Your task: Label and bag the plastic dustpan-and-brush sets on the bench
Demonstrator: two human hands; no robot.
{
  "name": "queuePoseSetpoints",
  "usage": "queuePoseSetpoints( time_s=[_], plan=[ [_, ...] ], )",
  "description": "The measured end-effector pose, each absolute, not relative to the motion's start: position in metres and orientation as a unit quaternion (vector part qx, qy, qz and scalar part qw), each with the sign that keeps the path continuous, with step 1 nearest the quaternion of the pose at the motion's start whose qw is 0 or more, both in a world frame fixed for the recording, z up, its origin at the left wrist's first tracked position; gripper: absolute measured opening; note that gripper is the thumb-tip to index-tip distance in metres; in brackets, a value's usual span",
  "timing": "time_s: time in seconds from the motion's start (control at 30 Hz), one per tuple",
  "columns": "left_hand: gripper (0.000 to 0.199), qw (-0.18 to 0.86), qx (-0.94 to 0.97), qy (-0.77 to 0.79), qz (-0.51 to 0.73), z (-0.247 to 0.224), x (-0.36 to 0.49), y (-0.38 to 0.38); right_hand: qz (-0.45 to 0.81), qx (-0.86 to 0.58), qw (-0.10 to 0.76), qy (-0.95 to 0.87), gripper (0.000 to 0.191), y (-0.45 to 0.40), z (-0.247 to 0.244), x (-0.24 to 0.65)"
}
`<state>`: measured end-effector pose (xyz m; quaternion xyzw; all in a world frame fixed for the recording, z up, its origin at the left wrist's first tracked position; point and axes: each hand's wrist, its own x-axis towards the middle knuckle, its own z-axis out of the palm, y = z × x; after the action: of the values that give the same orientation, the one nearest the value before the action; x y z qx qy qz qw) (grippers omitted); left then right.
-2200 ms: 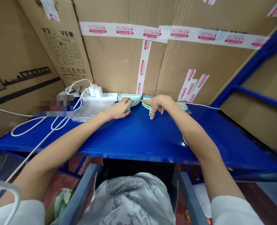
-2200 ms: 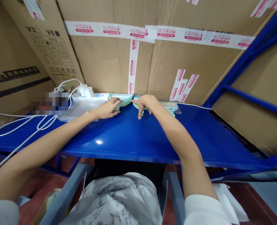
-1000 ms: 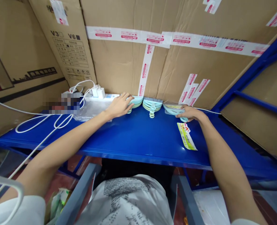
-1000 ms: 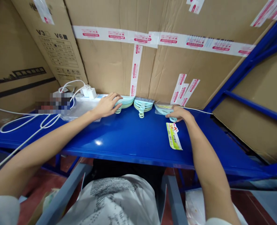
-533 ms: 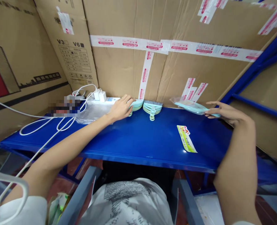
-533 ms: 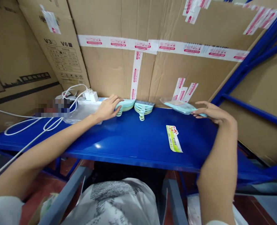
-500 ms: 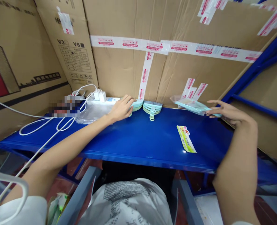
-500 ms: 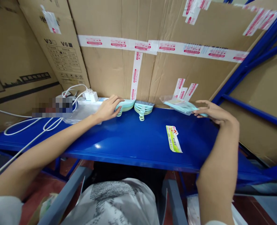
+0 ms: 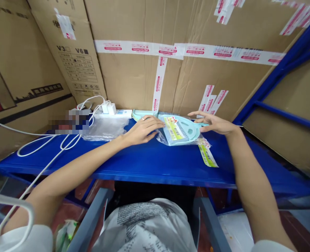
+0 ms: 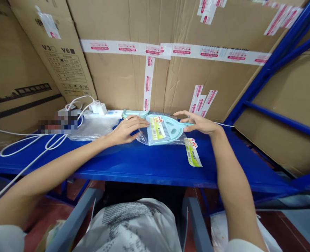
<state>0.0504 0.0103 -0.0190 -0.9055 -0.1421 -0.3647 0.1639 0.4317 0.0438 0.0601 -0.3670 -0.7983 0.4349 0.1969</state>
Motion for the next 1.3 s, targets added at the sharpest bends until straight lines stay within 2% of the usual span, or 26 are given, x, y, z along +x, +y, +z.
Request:
queuePoseSetpoints(
  time_s=[0.27,0.63,0.8,0.9,1.07,1.2,1.3],
  plan=[
    [0.025,0.178,-0.874,-0.145,-0.429,-0.02,0.053,0.007,0.482,-0.329,0.211,-0.784,0.098,0.047,0.05,0.418],
    [0.049,0.214,-0.878,-0.148,-0.402,-0.022,0.051,0.005,0.507,-0.281,0.197,-0.79,0.09,0.047,0.04,0.406],
    [0.04,0.236,-0.864,-0.156,-0.416,-0.023,0.051,0.006,0.535,-0.253,0.192,-0.783,0.093,0.047,0.035,0.399],
    [0.033,0.268,-0.836,-0.163,-0.45,-0.026,0.047,0.01,0.585,-0.238,0.178,-0.755,0.102,0.048,0.03,0.397],
    [0.029,0.309,-0.835,-0.146,-0.431,-0.028,0.044,0.01,0.584,-0.347,0.192,-0.708,0.104,0.046,0.023,0.381],
    [0.046,0.288,-0.854,-0.124,-0.415,-0.024,0.047,0.005,0.549,-0.382,0.255,-0.699,0.101,0.042,0.027,0.375],
    [0.067,0.212,-0.891,-0.111,-0.386,-0.02,0.048,0.001,0.532,-0.387,0.282,-0.699,0.1,0.043,0.033,0.382]
  ],
)
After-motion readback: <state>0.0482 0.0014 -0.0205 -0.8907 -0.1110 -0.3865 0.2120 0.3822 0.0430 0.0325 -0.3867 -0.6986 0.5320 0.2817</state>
